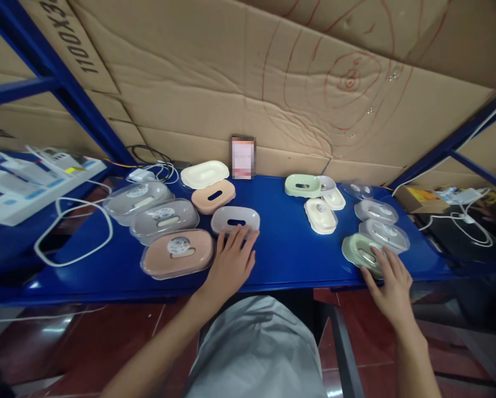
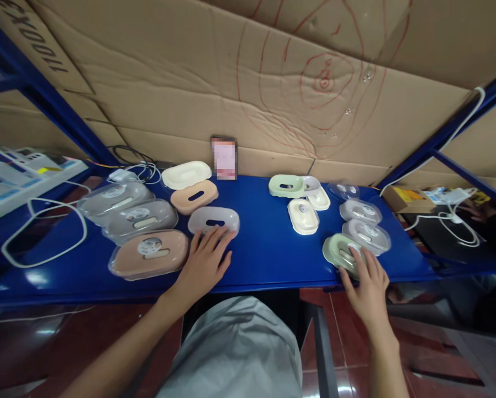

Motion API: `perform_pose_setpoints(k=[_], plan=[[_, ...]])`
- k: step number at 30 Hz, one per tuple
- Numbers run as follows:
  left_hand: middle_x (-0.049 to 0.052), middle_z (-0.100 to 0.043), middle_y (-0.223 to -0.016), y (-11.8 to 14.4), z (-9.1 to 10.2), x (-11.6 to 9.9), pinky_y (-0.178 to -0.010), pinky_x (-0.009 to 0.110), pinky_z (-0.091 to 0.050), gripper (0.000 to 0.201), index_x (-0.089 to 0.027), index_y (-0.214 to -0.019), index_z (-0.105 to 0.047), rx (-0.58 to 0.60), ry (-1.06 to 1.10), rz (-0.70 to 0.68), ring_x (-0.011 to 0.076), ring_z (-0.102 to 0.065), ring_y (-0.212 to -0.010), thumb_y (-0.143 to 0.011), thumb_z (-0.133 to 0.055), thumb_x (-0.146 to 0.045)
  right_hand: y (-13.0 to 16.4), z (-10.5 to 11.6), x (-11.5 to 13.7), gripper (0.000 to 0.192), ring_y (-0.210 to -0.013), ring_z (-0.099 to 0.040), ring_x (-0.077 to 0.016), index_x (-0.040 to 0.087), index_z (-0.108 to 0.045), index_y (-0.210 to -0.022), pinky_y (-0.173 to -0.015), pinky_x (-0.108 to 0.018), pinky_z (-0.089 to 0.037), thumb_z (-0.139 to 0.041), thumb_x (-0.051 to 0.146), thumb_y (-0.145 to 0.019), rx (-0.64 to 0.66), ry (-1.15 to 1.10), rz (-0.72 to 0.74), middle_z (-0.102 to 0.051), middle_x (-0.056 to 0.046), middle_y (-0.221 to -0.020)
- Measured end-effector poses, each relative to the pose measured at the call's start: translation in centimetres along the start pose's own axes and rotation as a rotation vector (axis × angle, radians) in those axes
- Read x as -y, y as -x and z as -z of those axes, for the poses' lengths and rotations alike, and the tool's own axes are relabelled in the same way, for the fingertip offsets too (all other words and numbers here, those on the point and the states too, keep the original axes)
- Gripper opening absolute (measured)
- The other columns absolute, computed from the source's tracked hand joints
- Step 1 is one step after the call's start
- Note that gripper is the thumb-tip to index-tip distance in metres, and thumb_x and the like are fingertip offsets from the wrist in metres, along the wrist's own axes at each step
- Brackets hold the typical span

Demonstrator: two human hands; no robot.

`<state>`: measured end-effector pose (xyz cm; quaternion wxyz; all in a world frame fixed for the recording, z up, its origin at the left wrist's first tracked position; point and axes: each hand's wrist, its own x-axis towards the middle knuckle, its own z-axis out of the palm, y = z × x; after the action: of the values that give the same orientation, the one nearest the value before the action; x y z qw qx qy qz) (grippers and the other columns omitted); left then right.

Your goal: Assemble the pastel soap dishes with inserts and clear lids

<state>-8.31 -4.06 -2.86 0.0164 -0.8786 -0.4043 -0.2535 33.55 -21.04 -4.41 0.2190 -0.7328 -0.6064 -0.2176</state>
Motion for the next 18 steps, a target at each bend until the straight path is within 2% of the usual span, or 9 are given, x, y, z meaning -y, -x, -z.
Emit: perform_pose_setpoints(k=[4,7,10,13,18], plan=[[0.014,-0.061,-0.157,-0.2,0.0,-0.3,-0.120,0.057,-0.047,0.054,-0.022,-0.151,-0.060,0.079,0.070,-0.191,0.0323,-0.062,-0.140,-0.102,-0.046,-0.003,-0.8,-1.0,4.0,0.060,-0.147,-0.052,-0.0437,0.024,-0.050,-0.162,-0.119,-0.068,-0.036,-0.055,0.046,-0.106,-0.032,0.097,-0.054,-0.055,-0.021,-0.160],[0.014,-0.058,-0.160,-0.1,0.2,-0.2,-0.120,0.051,-0.048,0.051,-0.023,-0.148,-0.062,0.030,0.123,-0.251,0.0308,-0.059,-0.144,-0.102,-0.048,-0.005,-2.6,-2.0,6.5,0.059,-0.149,-0.049,-0.0444,0.020,-0.049,-0.162,-0.118,-0.068,-0.033,-0.054,0.039,-0.106,-0.089,0.143,-0.061,-0.053,-0.024,-0.162],[0.015,-0.057,-0.160,-0.2,0.3,-0.2,-0.125,0.057,-0.040,0.038,-0.023,-0.141,-0.066,-0.032,0.110,-0.175,0.0329,-0.055,-0.148,-0.106,-0.053,-0.015,-5.5,-3.2,8.5,0.054,-0.147,-0.052,-0.0401,0.019,-0.052,-0.159,-0.121,-0.064,-0.031,-0.052,0.036,-0.107,-0.085,0.118,0.009,-0.059,-0.021,-0.158],[0.015,-0.058,-0.159,-0.3,0.3,-0.2,-0.125,0.062,-0.036,0.035,-0.023,-0.141,-0.065,-0.026,0.082,-0.062,0.0347,-0.056,-0.147,-0.107,-0.055,-0.021,-8.9,-4.8,10.3,0.051,-0.141,-0.057,-0.0365,0.018,-0.055,-0.155,-0.121,-0.059,-0.033,-0.050,0.040,-0.109,0.003,0.059,0.105,-0.065,-0.018,-0.152],[0.013,-0.069,-0.144,-0.1,-0.1,0.1,-0.116,0.055,-0.045,0.030,-0.022,-0.134,-0.067,-0.030,0.074,-0.009,0.0315,-0.065,-0.134,-0.107,-0.054,-0.018,-12.8,-6.9,11.4,0.053,-0.126,-0.064,-0.0412,0.015,-0.065,-0.145,-0.104,-0.056,-0.049,-0.054,0.050,-0.107,0.134,0.009,0.087,-0.070,-0.021,-0.142]])
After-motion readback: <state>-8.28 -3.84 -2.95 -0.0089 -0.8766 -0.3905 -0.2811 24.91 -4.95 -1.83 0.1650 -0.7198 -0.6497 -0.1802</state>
